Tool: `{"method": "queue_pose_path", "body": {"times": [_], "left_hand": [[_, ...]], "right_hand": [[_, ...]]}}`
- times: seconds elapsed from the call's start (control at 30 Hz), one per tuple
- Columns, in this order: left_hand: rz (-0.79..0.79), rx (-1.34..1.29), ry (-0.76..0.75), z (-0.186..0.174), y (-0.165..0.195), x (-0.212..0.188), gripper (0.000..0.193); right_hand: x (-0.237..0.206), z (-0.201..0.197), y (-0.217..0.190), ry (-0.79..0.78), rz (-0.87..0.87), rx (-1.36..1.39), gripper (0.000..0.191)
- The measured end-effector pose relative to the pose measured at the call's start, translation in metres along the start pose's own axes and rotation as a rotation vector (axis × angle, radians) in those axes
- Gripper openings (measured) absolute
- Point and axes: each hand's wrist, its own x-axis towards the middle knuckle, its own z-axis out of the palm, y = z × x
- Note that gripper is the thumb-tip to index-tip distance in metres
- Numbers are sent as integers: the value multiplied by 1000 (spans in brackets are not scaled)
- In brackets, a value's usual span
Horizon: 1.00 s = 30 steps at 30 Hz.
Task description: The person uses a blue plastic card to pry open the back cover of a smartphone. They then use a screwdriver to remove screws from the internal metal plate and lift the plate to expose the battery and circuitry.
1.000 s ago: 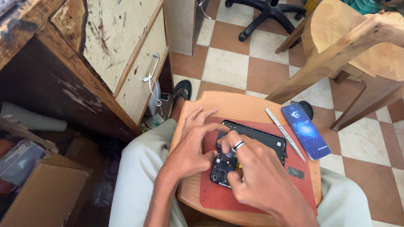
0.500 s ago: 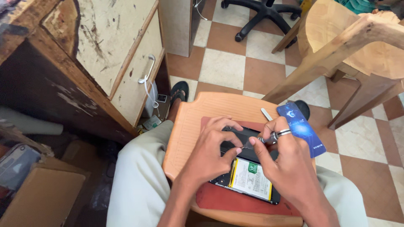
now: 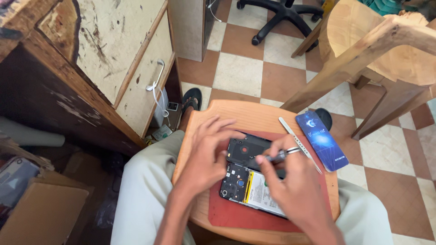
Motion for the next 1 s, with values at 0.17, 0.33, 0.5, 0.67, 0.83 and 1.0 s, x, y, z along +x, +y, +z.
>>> {"method": "queue_pose_path", "body": {"times": [0.17, 0.33, 0.5, 0.67, 0.83, 1.0], "left_hand": [[-49, -59, -133, -17, -2, -4, 64], [-83, -50, -186, -15, -3, -4, 67], [-87, -60, -170, -14, -5, -5, 66], [-75, -82, -150, -14, -7, -5, 65], [-74, -62, -145, -13, -7, -5, 64], [-105, -67, -145, -13, -8, -6, 64]], "right_hand": [[-2, 20, -11, -149, 94, 108, 24], [-3, 24, -15, -153, 125, 65, 24], [0, 21, -12, -117, 61, 59, 23], [2, 21, -13, -158, 100, 54, 24], [4, 20, -13, -181, 101, 16, 24], [3, 21, -12, -157, 67, 69, 23]]}}
